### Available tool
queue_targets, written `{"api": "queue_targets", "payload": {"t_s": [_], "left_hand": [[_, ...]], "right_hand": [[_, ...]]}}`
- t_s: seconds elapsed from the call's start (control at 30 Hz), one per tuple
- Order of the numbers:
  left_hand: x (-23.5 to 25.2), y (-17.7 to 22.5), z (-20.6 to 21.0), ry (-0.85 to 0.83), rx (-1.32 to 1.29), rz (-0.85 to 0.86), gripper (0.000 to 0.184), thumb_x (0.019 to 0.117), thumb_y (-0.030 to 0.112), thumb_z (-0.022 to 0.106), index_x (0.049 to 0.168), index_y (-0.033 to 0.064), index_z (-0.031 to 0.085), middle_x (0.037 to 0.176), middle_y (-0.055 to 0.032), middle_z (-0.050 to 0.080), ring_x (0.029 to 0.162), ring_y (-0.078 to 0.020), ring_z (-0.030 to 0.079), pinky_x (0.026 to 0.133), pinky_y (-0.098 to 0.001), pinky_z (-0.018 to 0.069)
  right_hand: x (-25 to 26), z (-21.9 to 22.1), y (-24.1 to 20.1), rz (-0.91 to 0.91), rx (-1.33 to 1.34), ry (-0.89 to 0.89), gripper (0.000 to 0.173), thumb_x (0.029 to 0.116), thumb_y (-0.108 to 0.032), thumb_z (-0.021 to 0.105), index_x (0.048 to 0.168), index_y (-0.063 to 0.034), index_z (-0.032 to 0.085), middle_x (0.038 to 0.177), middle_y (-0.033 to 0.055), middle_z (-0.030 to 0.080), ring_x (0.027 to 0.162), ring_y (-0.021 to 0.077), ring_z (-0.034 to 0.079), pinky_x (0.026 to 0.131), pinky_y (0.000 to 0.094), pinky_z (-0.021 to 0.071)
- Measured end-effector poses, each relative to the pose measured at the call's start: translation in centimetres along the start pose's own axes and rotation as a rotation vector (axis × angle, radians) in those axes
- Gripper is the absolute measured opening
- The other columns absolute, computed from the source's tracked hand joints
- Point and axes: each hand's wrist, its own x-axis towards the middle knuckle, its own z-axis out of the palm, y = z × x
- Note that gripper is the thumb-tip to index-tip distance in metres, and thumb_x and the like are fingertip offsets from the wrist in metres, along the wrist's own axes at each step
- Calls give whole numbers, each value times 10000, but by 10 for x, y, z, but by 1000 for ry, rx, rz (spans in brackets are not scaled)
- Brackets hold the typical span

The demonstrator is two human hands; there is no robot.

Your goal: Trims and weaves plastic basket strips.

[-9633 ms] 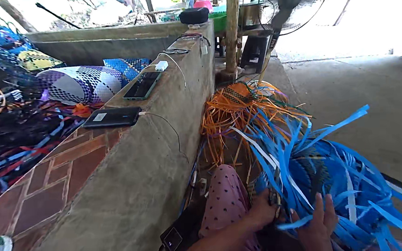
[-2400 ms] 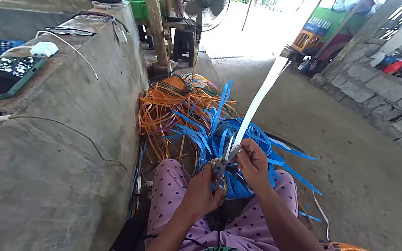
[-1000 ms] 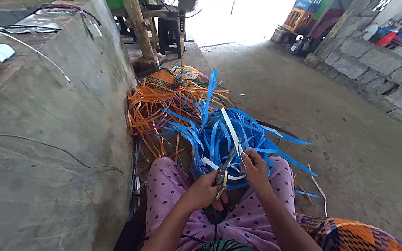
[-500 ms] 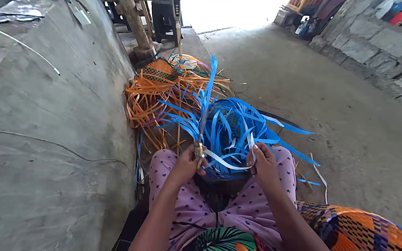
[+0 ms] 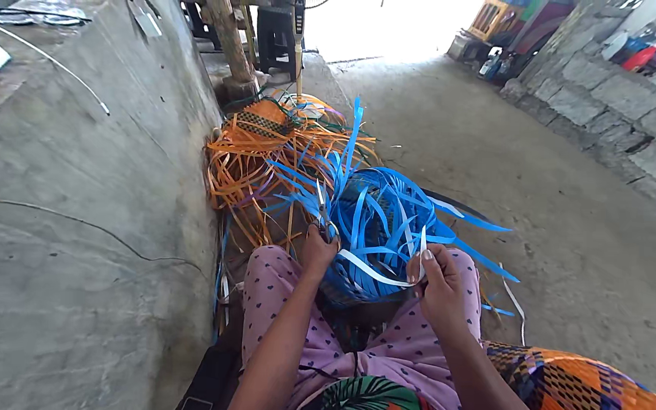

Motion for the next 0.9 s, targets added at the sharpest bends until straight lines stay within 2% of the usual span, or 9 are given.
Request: {"api": "queue_targets", "payload": {"t_s": [0.27,0.43,0.5,0.57,0.67,0.7,0.8,0.87,0.9], "left_hand": [[-8,-24,-9,190,-216,-8,563,960,57,612,1460,-61,382,1179,-232,660,1069,-321,671,948,-476,529],[-10,-28,-18,375,-464,255,520,959,41,570,1429,-98,399,1105,-175,688,904,-193,692,775,-353,575],[-11,-24,-33,456,-459,344,487,958,51,569,1399,-107,435,1067,-162,703,918,-181,697,802,-352,572],[-15,-20,-53,544,-432,418,472,948,52,566,1377,-109,453,1043,-152,713,901,-167,704,783,-343,578],[-26,-12,-81,644,-415,515,475,939,67,559,1373,-97,455,1037,-113,711,892,-108,694,799,-304,573],[-30,-10,-91,663,-425,557,477,941,78,562,1373,-94,455,1022,-92,707,853,-81,685,765,-277,573],[-49,2,-116,634,-542,698,496,962,96,576,1392,-84,408,992,-32,682,709,-30,641,623,-208,559],[-68,14,-128,593,-623,772,499,960,73,582,1391,-78,381,987,-15,679,672,-42,643,595,-217,573],[-78,19,-133,566,-653,817,505,969,60,586,1398,-83,360,987,-10,677,671,-50,654,601,-226,589]], "right_hand": [[2,12,1,-64,4,3,237,1082,-89,354,990,-116,570,707,-65,630,539,-21,545,482,113,441],[1,19,-3,-95,-38,-46,224,1100,-105,345,1025,-128,555,729,-71,676,588,-18,604,535,112,478],[3,23,-3,-125,-19,-76,226,1106,-129,354,1024,-143,564,708,-81,643,589,-5,603,560,134,511],[5,30,-2,-123,26,-117,235,1110,-169,361,1017,-165,577,690,-84,621,617,22,622,639,183,558],[10,47,-5,-43,155,-181,205,1105,-191,370,1015,-168,553,620,-84,567,620,80,647,890,359,604],[12,54,-6,-21,196,-206,173,1099,-212,407,1023,-178,558,612,-94,547,596,75,630,879,373,611],[18,73,-5,-5,194,-319,113,1030,-250,600,1126,-196,628,685,-128,580,568,5,588,621,229,592],[21,89,-8,-31,98,-346,169,977,-104,634,1143,-80,656,723,-109,624,558,-30,575,523,160,530],[23,98,-9,-57,30,-357,193,958,-63,637,1144,-21,667,758,-83,641,575,-41,569,521,143,510]]}}
